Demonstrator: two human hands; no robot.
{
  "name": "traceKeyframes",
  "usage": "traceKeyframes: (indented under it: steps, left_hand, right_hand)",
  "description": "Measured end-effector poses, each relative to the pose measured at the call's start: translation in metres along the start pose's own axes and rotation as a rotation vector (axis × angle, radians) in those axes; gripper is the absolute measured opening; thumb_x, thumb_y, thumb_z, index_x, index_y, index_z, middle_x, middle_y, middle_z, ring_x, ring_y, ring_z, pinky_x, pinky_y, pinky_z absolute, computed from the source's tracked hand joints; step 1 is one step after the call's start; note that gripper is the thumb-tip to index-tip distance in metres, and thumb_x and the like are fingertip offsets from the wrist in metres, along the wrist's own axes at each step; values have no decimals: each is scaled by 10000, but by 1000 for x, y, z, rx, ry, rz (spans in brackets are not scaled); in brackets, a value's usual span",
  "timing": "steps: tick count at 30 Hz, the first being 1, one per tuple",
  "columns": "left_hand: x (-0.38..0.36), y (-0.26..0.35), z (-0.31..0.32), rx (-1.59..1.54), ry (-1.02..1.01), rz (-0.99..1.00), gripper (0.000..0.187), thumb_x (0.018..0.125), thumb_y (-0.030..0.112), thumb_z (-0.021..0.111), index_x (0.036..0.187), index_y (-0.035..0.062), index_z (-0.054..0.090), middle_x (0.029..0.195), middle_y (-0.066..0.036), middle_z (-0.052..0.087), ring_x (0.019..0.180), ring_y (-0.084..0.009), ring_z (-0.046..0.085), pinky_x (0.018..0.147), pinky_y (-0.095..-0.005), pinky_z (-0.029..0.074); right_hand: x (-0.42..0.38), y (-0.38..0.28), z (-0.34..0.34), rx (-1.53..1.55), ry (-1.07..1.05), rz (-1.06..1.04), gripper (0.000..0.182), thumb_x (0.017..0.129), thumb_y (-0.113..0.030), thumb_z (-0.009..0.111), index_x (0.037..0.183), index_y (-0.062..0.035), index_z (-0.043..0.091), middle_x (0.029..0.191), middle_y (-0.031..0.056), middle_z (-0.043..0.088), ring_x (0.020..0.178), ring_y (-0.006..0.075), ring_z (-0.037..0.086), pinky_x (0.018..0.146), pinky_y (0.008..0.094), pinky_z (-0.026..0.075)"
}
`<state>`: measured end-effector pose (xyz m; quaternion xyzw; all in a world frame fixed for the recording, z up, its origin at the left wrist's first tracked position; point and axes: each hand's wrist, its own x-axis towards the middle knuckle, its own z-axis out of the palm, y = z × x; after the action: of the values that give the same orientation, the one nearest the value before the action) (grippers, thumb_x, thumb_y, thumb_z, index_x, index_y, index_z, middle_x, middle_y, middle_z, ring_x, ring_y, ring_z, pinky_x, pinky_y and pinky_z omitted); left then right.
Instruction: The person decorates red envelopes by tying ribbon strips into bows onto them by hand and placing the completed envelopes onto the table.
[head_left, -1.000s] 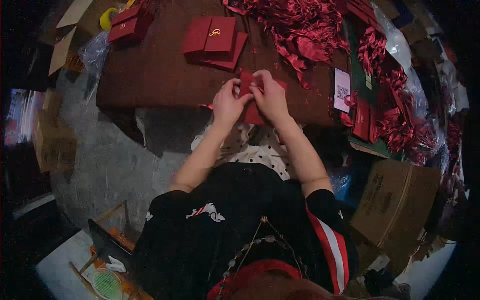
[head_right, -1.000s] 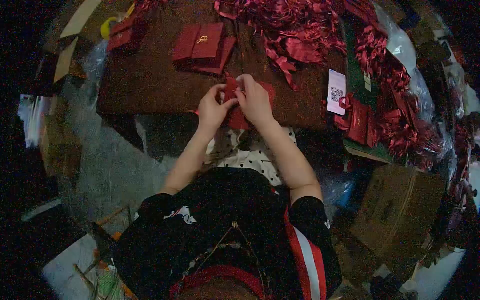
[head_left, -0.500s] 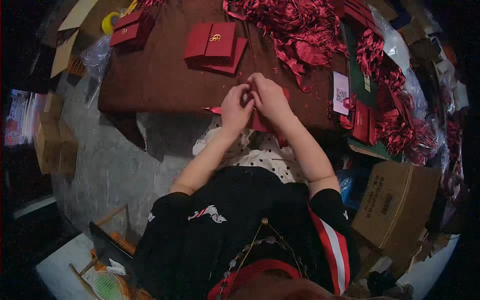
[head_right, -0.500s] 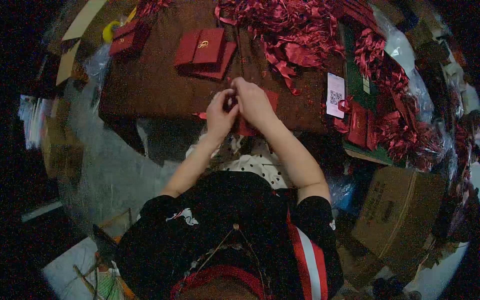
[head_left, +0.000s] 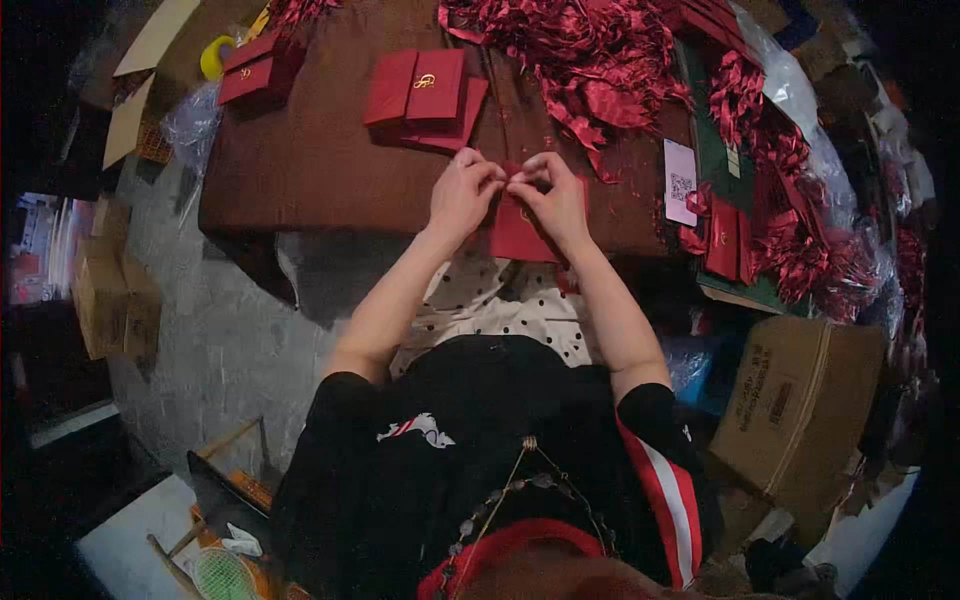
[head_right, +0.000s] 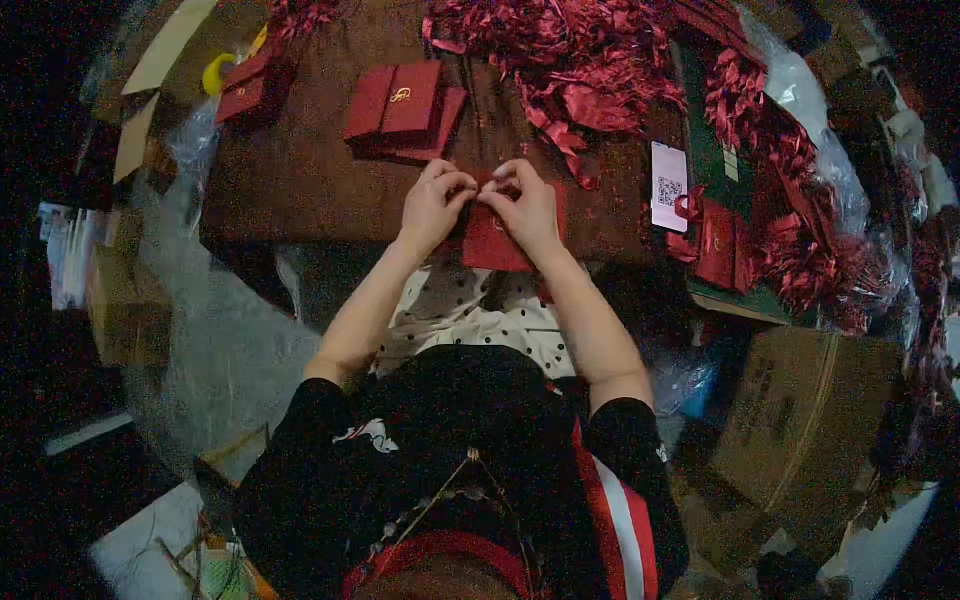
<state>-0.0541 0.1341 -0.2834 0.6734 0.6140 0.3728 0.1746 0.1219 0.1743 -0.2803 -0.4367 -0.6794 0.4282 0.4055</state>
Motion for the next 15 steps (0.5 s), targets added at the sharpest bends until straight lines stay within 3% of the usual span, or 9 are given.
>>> traceKeyframes:
  steps: [4, 6, 11, 15]
  left_hand:
    - [1, 4, 8, 9, -82, -10, 253, 836, 94, 734, 1079, 65, 671, 1088, -125, 530, 1032, -345, 583, 863, -441, 493]
    - [1, 7, 13, 18, -74, -96, 289, 816, 96, 753, 1092, 65, 674, 1086, -122, 526, 1042, -342, 581, 864, -435, 495]
    - [0, 12, 19, -50, 53, -131, 304, 804, 92, 762, 1100, 64, 699, 1056, -99, 546, 1007, -319, 606, 855, -429, 502]
    - [4, 4, 21, -43, -52, -91, 235, 818, 109, 740, 1030, 16, 708, 1019, -119, 580, 978, -315, 620, 826, -416, 505]
  right_hand:
    - [1, 6, -10, -13, -1, 92, 300, 800, -31, 781, 1009, -9, 566, 883, 62, 728, 846, 112, 688, 767, 268, 540]
    - [3, 14, -9, 18, 37, 14, 304, 806, -78, 792, 1017, -32, 578, 884, 92, 729, 880, 179, 717, 756, 333, 549]
    - [4, 14, -14, 51, 38, 46, 270, 812, -21, 778, 953, -19, 548, 880, 47, 668, 907, 120, 680, 824, 283, 532]
    - [4, 15, -15, 169, 11, 9, 258, 822, -21, 773, 952, -31, 550, 896, 43, 671, 904, 112, 664, 839, 284, 524]
